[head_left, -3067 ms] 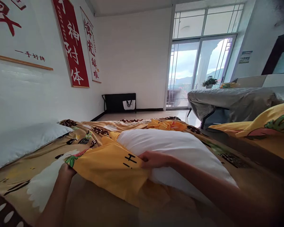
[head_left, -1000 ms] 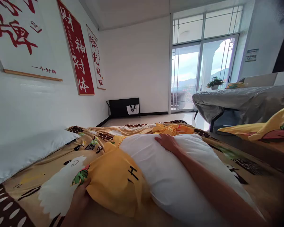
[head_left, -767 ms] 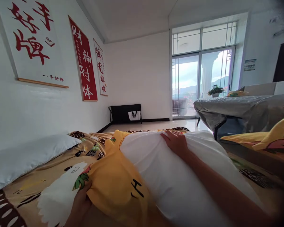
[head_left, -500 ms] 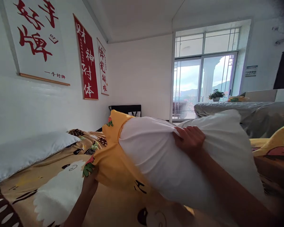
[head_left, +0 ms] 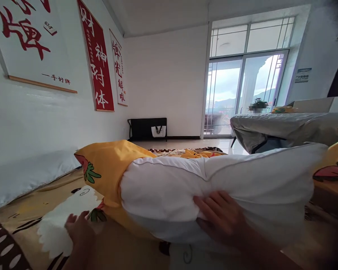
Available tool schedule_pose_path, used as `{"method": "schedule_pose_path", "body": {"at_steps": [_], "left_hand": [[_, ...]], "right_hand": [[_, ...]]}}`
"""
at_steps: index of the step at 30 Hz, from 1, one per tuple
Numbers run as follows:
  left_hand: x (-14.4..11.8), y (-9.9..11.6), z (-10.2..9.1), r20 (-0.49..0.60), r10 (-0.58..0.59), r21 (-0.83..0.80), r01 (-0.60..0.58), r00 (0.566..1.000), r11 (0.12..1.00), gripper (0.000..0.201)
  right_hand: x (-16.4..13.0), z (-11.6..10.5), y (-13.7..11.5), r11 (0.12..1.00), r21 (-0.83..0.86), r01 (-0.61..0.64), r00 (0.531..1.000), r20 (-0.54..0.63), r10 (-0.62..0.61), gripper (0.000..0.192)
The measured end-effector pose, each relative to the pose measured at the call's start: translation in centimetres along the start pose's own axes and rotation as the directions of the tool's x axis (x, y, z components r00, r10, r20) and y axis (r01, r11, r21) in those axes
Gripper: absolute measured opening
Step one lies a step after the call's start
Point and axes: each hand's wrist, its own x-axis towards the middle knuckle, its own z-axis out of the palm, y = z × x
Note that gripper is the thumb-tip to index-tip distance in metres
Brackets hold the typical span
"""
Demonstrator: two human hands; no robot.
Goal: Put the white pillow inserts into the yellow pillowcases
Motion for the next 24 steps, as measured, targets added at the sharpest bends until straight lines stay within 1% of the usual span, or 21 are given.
{"method": "schedule_pose_path", "body": {"at_steps": [1, 2, 3, 4, 5, 6, 7, 8, 9, 10, 11, 12, 13, 15, 16, 17, 19, 21, 22, 24], "left_hand": [[-0.2, 0.6, -0.7, -0.092, 0.001, -0.022, -0.003, 0.996, 1.0, 0.045], [-0.6, 1.6, -1.4, -0.159, 0.029, -0.059, -0.038, 0.987, 0.998, 0.046], [-1.1, 2.9, -2.0, -0.183, 0.095, -0.086, -0.112, 0.978, 0.99, 0.044], [-1.6, 4.5, -2.5, -0.157, 0.212, -0.091, -0.227, 0.965, 0.97, 0.04], [-2.2, 6.4, -2.8, -0.091, 0.368, -0.099, -0.376, 0.925, 0.921, 0.032], [-2.7, 8.4, -2.9, 0.015, 0.522, -0.064, -0.52, 0.853, 0.852, 0.026], [-3.1, 10.5, -2.7, 0.109, 0.668, -0.033, -0.669, 0.736, 0.743, 0.024], [-3.4, 12.7, -2.2, 0.164, 0.783, -0.022, -0.791, 0.6, 0.611, 0.024], [-3.5, 14.7, -1.6, 0.219, 0.854, -0.009, -0.875, 0.471, 0.485, 0.025], [-3.5, 16.5, -0.8, 0.263, 0.893, 0.018, -0.927, 0.367, 0.375, 0.029], [-3.3, 18.2, 0.2, 0.31, 0.899, 0.066, -0.951, 0.308, 0.303, 0.033], [-3.1, 19.6, 1.1, 0.379, 0.878, 0.131, -0.956, 0.292, 0.261, 0.038], [-2.8, 20.8, 2.0, 0.461, 0.832, 0.201, -0.95, 0.308, 0.24, 0.041], [-2.1, 22.5, 3.6, 0.616, 0.697, 0.298, -0.928, 0.367, 0.225, 0.037], [-1.8, 23.1, 4.2, 0.674, 0.631, 0.318, -0.922, 0.385, 0.223, 0.033], [-1.6, 23.5, 4.6, 0.715, 0.58, 0.321, -0.921, 0.39, 0.223, 0.029], [-1.4, 23.8, 5.2, 0.753, 0.533, 0.311, -0.922, 0.386, 0.229, 0.025], [-1.4, 23.9, 5.4, 0.769, 0.505, 0.317, -0.92, 0.392, 0.231, 0.024], [-1.5, 23.9, 5.4, 0.774, 0.495, 0.321, -0.919, 0.395, 0.231, 0.024], [-1.8, 23.8, 5.4, 0.781, 0.481, 0.329, -0.916, 0.4, 0.228, 0.024]], "right_hand": [[0.3, -0.2, 0.0, 1.0, 0.007, 0.003, 1.0, 0.009, -0.003, 0.024], [0.5, -0.4, 0.0, 1.0, 0.016, 0.009, 1.0, 0.003, -0.009, 0.026], [0.8, -0.5, 0.0, 1.0, 0.023, 0.01, 1.0, -0.011, -0.01, 0.027], [1.2, -0.6, 0.1, 1.0, 0.027, 0.01, 1.0, -0.026, -0.009, 0.027], [1.5, -0.7, 0.1, 1.0, 0.026, 0.009, 0.999, -0.039, -0.008, 0.027], [1.9, -0.7, 0.1, 1.0, 0.019, 0.01, 0.999, -0.048, -0.009, 0.026], [2.3, -0.7, 0.1, 1.0, 0.008, 0.014, 0.998, -0.054, -0.014, 0.026], [2.6, -0.7, 0.2, 1.0, -0.003, 0.02, 0.998, -0.056, -0.02, 0.025], [2.9, -0.6, 0.1, 1.0, -0.014, 0.025, 0.998, -0.055, -0.025, 0.025], [3.2, -0.6, 0.1, 0.999, -0.024, 0.029, 0.998, -0.055, -0.03, 0.025], [3.3, -0.6, 0.1, 0.999, -0.031, 0.03, 0.998, -0.054, -0.032, 0.025], [3.4, -0.6, 0.1, 0.999, -0.038, 0.03, 0.998, -0.052, -0.032, 0.025], [3.5, -0.6, 0.0, 0.999, -0.045, 0.029, 0.998, -0.048, -0.031, 0.024], [3.6, -0.7, 0.1, 0.998, -0.059, 0.035, 0.999, -0.033, -0.037, 0.019], [3.8, -0.8, 0.2, 0.997, -0.068, 0.045, 0.999, -0.021, -0.047, 0.018], [4.3, -0.8, 0.3, 0.995, -0.078, 0.054, 0.998, -0.009, -0.055, 0.017], [5.8, -0.7, 0.6, 0.993, -0.108, 0.049, 0.998, 0.03, -0.046, 0.019], [8.3, -0.3, 0.8, 0.991, -0.133, 0.027, 0.994, 0.105, -0.013, 0.019], [9.7, 0.1, 0.9, 0.992, -0.129, 0.013, 0.987, 0.161, 0.008, 0.018], [12.4, 1.4, 0.8, 0.998, -0.067, -0.017, 0.951, 0.307, 0.037, 0.028]]}}
